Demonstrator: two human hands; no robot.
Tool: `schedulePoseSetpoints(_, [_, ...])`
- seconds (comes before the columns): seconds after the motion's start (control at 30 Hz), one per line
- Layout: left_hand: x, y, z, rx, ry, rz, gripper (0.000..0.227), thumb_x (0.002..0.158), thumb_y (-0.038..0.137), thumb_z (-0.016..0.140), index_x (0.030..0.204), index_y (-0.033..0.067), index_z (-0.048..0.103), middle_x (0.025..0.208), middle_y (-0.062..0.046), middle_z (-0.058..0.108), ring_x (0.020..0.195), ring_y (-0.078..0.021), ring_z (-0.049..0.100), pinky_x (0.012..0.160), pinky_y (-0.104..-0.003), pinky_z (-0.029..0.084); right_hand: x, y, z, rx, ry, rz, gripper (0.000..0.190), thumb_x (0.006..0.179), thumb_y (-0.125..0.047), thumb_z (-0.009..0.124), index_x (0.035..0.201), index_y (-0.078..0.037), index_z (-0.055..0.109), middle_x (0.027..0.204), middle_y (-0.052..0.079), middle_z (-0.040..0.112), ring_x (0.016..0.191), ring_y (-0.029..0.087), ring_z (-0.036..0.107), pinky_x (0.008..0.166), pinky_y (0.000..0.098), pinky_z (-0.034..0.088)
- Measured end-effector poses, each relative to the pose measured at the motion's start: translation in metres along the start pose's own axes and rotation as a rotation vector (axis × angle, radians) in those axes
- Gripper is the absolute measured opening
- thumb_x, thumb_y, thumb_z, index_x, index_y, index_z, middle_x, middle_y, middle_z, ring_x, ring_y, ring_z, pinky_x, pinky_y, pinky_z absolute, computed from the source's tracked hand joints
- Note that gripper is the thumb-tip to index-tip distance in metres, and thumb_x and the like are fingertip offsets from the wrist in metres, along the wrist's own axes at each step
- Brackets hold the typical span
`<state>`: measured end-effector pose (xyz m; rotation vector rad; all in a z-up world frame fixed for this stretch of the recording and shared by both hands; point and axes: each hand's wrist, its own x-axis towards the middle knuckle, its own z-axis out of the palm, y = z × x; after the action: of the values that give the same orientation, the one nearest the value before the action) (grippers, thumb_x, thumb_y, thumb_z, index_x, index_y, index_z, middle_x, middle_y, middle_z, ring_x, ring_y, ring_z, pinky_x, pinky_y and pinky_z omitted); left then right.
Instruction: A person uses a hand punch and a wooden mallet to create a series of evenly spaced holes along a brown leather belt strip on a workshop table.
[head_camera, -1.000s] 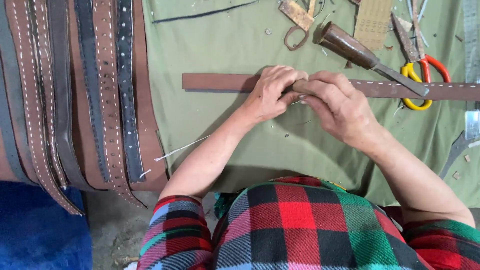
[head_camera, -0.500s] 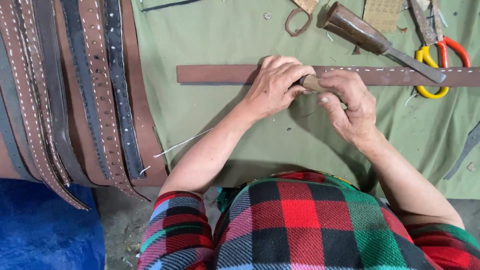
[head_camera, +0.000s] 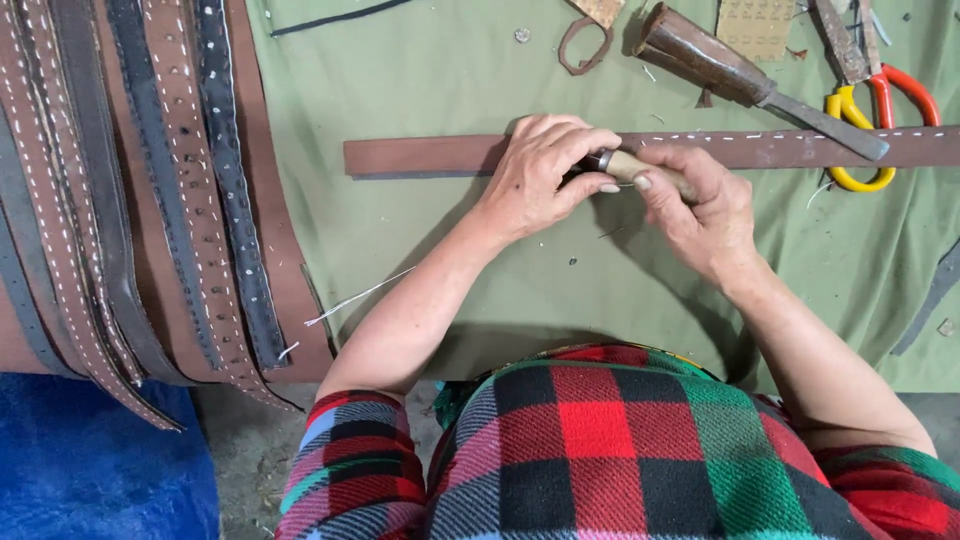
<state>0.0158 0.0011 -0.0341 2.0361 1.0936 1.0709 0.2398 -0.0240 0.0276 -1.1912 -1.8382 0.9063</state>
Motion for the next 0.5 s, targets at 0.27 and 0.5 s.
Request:
schedulePoseSetpoints(0.27, [0.000, -0.004, 0.001, -0.079, 0.079, 0.036, 0.034, 0.097, 0.044, 0.073, 0.127, 0.0297, 0.067, 0.103, 0.006, 0.070, 0.117, -0.0184, 0.065, 0.107, -0.041, 0.042, 0.012, -0.017, -0.006, -0.223, -0.089, 0.000, 0.027, 0.101, -0.015, 0.081, 0.125, -0.006, 0.076, 0.088, 0.026, 0.070, 0.087, 0.049, 0.070, 0.061, 0.0514, 0.051])
schedulePoseSetpoints(0.5, [0.002, 0.002, -0.011, -0.078, 0.168, 0.119, 0.043, 0.099, 0.046, 0.069, 0.137, 0.0261, 0.064, 0.115, 0.003, 0.071, 0.119, -0.0201, 0.066, 0.108, -0.040, 0.044, 0.040, -0.050, -0.009, -0.436, -0.174, -0.264, 0.022, 0.102, -0.015, 0.080, 0.122, -0.008, 0.075, 0.089, 0.015, 0.067, 0.094, 0.044, 0.074, 0.066, 0.0478, 0.059])
